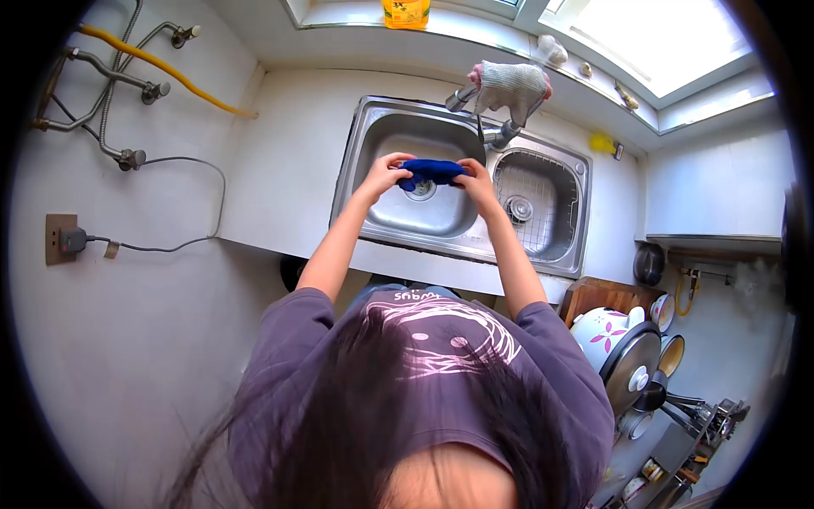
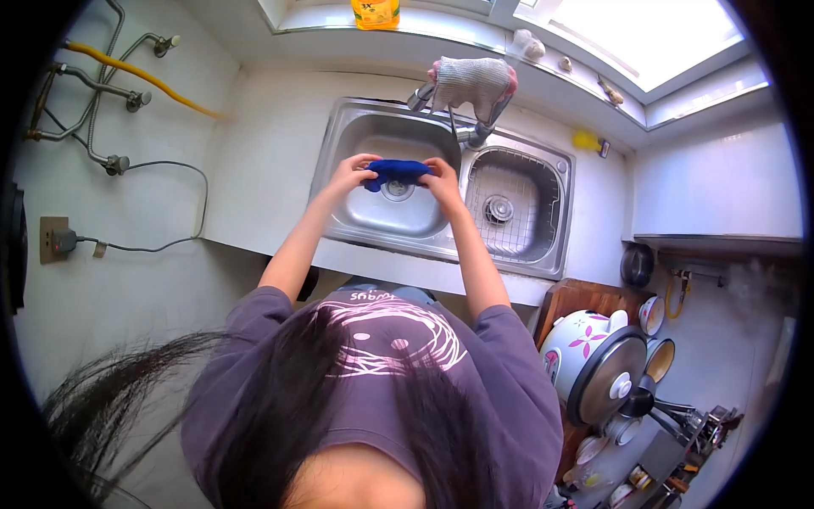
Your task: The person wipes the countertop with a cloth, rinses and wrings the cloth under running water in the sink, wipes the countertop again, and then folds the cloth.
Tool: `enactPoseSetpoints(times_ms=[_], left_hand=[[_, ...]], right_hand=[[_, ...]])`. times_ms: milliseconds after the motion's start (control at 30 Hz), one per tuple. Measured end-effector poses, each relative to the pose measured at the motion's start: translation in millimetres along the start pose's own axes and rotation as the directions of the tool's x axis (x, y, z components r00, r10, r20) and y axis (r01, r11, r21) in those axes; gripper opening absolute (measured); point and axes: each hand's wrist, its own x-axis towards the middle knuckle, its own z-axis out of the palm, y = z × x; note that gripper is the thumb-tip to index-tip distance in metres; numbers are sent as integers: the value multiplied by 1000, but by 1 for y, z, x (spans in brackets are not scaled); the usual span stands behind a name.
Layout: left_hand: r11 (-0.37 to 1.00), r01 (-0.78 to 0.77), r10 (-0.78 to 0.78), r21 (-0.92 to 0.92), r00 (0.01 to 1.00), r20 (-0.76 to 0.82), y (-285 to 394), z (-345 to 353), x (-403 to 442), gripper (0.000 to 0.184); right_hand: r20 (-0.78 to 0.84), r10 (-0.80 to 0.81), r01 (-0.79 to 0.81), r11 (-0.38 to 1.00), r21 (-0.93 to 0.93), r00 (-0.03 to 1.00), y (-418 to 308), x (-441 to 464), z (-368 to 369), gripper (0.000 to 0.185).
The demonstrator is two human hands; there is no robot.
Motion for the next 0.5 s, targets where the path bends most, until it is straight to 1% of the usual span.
enactPoseSetpoints(times_ms=[67, 100, 133, 200, 233, 267, 300, 333, 400, 433, 467, 500], left_hand=[[983, 26, -38, 180, 997, 67, -1, -16, 3, 30], [947, -51, 40, 318, 998, 41, 13, -15, -6, 17], [947, -53, 43, 318, 998, 39, 12, -20, -5, 17], [918, -47, 2, 395, 994, 113, 10, -29, -1, 28], [919, -48, 4, 392, 994, 113, 12, -27, -4, 28], [744, -264, 282, 614, 957, 70, 12, -20, -8, 36], [466, -392, 537, 793, 838, 99, 16, -12, -10, 45], [750, -436, 434, 498, 892, 129, 26, 1, -8, 62], [789, -432, 420, 437, 898, 130, 41, 25, -17, 57], [790, -427, 419, 440, 900, 122, 40, 26, -14, 57], [806, -402, 381, 435, 914, 138, 37, 26, -12, 49], [821, -377, 344, 430, 926, 155, 35, 23, -11, 42]], right_hand=[[-18, -154, 147, 970, -192, 988, 2, 10, -10, 23], [-67, -248, 229, 949, -217, 966, -5, 9, -7, 21], [13, -254, 250, 943, -221, 967, -16, 8, -7, 21], [33, -211, 213, 965, -153, 977, -41, -2, 3, 23], [34, -210, 213, 964, -157, 977, -52, -8, 11, 23], [38, -161, 164, 983, -81, 986, -60, -14, 19, 24], [47, -111, 111, 994, -6, 993, -63, -16, 24, 25], [50, -107, 108, 994, -11, 993, -61, -15, 27, 25], [192, -161, 175, 983, -58, 968, -59, -13, 35, 25], [231, -176, 202, 975, -92, 957, -62, -13, 37, 24], [247, -170, 213, 964, -159, 954, -67, -17, 34, 27], [241, -189, 235, 955, -179, 952, -65, -13, 30, 27]])
